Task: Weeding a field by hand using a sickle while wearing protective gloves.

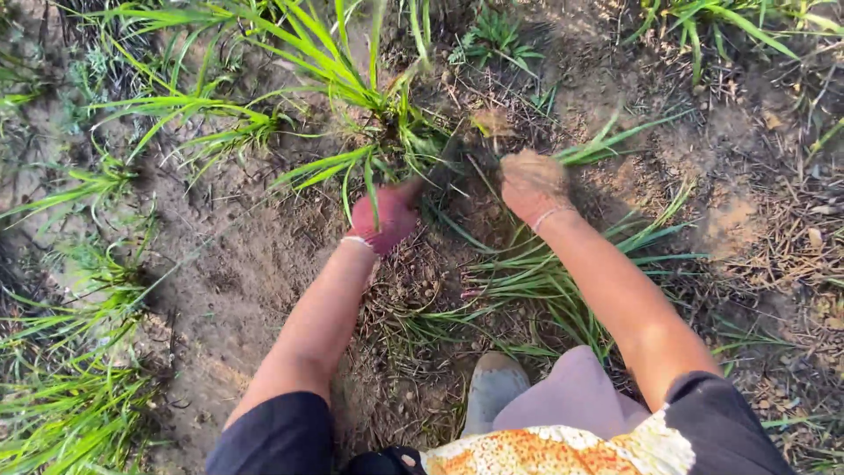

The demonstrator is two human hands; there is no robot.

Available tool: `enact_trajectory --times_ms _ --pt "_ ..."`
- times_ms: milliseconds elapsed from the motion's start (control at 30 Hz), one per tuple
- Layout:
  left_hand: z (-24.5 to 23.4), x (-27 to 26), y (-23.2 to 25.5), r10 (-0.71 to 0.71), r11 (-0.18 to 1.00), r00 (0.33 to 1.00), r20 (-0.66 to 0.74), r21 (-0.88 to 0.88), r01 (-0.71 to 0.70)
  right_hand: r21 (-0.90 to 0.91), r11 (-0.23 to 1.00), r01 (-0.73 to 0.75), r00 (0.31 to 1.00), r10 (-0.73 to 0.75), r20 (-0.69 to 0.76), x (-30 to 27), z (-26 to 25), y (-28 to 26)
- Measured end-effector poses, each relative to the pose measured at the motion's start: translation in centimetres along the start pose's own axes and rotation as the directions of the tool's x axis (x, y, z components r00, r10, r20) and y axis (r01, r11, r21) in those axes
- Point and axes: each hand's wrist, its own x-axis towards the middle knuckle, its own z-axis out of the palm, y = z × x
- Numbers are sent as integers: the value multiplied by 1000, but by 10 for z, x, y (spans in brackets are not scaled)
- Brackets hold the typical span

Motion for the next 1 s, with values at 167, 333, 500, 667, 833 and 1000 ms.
enact_trajectory --times_ms 167,333,500,667,833,1000 --pt "-28 -7 35 -260 775 953 -156 -623 110 50 998 31 999 -30 -17 -45 -4 -10" --pt "0 -3 23 -25 951 996 84 -306 50 107 994 -18 981 -2 192 -73 -8 -30" --pt "2 -10 45 -186 527 968 -169 -849 -47 195 979 61 901 -138 412 -109 -13 -43" --pt "6 -39 30 -15 893 986 163 -441 86 196 979 -50 883 -48 466 -114 -74 -58" --pt "14 -95 -51 -103 906 984 145 -394 153 310 938 152 975 -193 107 -130 -96 -62" --pt "-4 -124 -138 -377 429 912 160 -843 325 149 982 118 946 -157 285 -121 -107 -86"
